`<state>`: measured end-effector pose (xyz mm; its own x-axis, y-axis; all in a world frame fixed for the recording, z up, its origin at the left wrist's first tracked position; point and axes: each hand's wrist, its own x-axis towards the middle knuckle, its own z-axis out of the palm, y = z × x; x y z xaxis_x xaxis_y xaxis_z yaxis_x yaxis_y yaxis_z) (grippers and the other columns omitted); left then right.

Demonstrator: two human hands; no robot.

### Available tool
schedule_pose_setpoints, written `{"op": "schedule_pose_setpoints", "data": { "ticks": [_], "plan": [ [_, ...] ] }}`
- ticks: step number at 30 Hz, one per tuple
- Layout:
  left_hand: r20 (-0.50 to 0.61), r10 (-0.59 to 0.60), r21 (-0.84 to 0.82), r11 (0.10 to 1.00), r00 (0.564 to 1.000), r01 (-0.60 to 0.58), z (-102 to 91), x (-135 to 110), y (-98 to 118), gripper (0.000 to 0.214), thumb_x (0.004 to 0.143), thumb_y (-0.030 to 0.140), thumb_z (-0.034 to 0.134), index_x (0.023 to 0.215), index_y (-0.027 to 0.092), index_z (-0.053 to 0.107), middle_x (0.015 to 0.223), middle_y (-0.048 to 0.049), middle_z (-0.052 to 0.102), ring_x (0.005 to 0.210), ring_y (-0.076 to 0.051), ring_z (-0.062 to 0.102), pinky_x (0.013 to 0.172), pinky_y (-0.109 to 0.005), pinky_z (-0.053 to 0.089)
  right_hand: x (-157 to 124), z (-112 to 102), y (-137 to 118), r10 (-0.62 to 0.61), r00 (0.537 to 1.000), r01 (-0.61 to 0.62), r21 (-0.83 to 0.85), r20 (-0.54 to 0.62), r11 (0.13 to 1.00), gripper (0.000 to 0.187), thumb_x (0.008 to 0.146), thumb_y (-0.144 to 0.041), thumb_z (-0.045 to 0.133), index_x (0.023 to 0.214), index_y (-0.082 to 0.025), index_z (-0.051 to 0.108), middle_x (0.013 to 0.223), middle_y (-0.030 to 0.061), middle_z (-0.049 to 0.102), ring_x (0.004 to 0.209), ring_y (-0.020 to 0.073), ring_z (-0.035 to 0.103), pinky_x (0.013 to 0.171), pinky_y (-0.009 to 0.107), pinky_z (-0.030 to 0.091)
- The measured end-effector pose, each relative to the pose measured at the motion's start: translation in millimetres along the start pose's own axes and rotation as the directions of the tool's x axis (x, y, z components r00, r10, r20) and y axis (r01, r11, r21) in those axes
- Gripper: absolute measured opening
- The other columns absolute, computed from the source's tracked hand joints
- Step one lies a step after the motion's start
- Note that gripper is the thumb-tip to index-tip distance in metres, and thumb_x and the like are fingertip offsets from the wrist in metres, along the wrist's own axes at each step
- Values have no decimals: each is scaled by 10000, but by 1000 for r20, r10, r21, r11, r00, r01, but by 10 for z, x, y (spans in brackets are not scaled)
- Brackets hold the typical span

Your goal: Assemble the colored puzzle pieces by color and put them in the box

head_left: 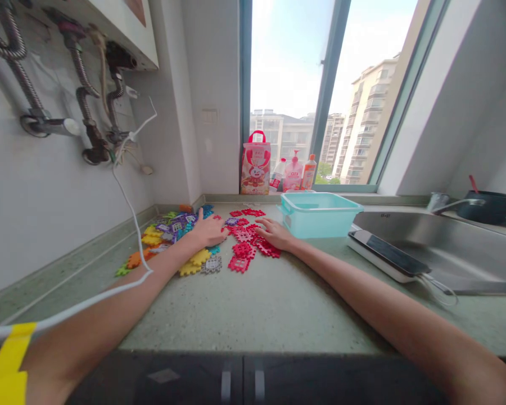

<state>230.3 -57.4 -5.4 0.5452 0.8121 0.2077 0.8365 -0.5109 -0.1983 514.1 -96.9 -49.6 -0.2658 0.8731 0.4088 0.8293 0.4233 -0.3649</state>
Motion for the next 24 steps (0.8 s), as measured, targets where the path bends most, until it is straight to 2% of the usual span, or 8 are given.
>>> {"op": "schedule_pose_setpoints", "data": {
  "ticks": [5, 8, 10, 12, 16, 18, 22, 24],
  "plan": [
    [-52, 70, -95, 993, 996, -74, -50, -15, 9, 445, 982, 346, 454, 1323, 204, 702, 1400, -143, 715, 1377, -327, 600, 1309, -645, 41, -35, -59, -77, 10, 1000, -10, -12, 27, 1000, 544, 1086, -521, 484, 1493, -183, 609, 1534, 173, 603, 1427, 293, 571, 1234, 443, 400],
    [-110, 145, -151, 975, 983, -161, -95, -4, 38, 424, 895, 226, 532, 1270, 222, 729, 1293, -95, 773, 1252, -277, 691, 1300, -539, 260, -52, -77, -103, 4, 999, -4, 0, 39, 1000, 523, 1084, -500, 504, 1480, -179, 618, 1519, 169, 620, 1417, 284, 580, 1230, 431, 402],
    [-107, 207, -272, 935, 972, -229, -101, 13, 35, 515, 823, 138, 543, 1295, 228, 727, 1220, -50, 804, 1166, -230, 735, 1180, -392, 464, -61, -85, -108, -12, 999, 12, 13, 35, 1000, 497, 1081, -486, 520, 1459, -185, 636, 1494, 161, 642, 1406, 277, 589, 1219, 423, 414],
    [-119, 258, -411, 866, 959, -284, -84, 33, 18, 610, 791, 78, 501, 1343, 230, 710, 1201, -10, 812, 1128, -188, 752, 1047, -286, 553, -67, -97, -116, -48, 999, 48, 30, 3, 998, 455, 1080, -462, 529, 1418, -190, 667, 1453, 150, 675, 1383, 269, 606, 1202, 419, 429],
    [-195, 276, -436, 835, 941, -335, -14, 64, -18, 562, 867, 128, 515, 1398, 221, 673, 1431, -38, 712, 1328, -211, 661, 1170, -324, 487, -76, -149, -232, -146, 984, 154, 76, -101, 985, 370, 1089, -413, 503, 1318, -235, 733, 1335, 99, 749, 1294, 250, 660, 1163, 432, 465],
    [-183, 303, -387, 852, 935, -352, 19, 74, -26, 548, 897, 192, 580, 1442, 207, 635, 1542, -77, 624, 1433, -244, 578, 1247, -364, 413, -87, -170, -350, -226, 969, 236, 105, -96, 966, 375, 1088, -415, 502, 1358, -267, 716, 1402, 79, 721, 1340, 248, 635, 1186, 453, 444],
    [-196, 356, -351, 845, 914, -404, 48, 84, -35, 573, 903, 231, 639, 1473, 184, 598, 1591, -116, 568, 1506, -259, 495, 1281, -371, 366, -122, -147, -569, -350, 933, 339, 116, 87, 934, 522, 1049, -476, 573, 1539, -296, 588, 1660, 68, 500, 1544, 273, 445, 1275, 486, 334],
    [-192, 373, -353, 837, 908, -419, 43, 82, -32, 528, 924, 246, 622, 1449, 191, 618, 1559, -110, 600, 1471, -251, 535, 1260, -357, 391, -134, -122, -615, -358, 916, 344, 105, 180, 933, 568, 1029, -490, 605, 1554, -276, 579, 1638, 90, 526, 1520, 293, 477, 1269, 489, 343]
  ]
}}
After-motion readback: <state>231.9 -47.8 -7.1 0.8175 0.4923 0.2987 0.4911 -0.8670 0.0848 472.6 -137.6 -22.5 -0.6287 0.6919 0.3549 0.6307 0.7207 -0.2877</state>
